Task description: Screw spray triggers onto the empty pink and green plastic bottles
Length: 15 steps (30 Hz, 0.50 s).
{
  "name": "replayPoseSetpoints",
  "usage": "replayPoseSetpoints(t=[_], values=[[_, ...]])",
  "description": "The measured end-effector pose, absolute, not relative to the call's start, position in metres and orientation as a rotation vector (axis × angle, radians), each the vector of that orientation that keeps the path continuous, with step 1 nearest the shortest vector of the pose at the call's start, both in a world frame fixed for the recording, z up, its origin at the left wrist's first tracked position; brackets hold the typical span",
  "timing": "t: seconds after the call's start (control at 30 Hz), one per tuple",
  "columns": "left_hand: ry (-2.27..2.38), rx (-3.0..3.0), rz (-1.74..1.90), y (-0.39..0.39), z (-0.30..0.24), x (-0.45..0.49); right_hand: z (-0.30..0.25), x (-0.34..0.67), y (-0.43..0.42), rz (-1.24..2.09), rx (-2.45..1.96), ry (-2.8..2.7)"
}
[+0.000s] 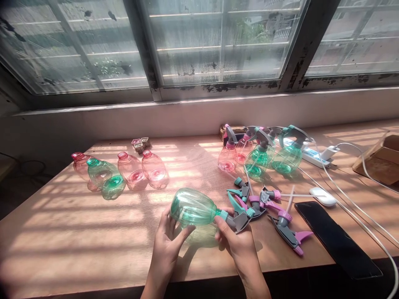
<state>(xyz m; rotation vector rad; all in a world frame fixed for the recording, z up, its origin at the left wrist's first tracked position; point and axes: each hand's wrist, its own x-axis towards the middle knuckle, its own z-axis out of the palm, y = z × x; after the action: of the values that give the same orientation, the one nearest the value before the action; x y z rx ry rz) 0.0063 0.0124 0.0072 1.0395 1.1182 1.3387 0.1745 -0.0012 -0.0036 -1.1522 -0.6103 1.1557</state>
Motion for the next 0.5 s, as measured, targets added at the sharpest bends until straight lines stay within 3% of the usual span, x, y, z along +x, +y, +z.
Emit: replayPoseSetpoints(t=[0.5], values=[[1.16, 0.982, 1.337, 0.0103, 0.0121, 0.0059, -0.0007, 0.1706, -0.0011, 1.133, -1.178, -0.622]])
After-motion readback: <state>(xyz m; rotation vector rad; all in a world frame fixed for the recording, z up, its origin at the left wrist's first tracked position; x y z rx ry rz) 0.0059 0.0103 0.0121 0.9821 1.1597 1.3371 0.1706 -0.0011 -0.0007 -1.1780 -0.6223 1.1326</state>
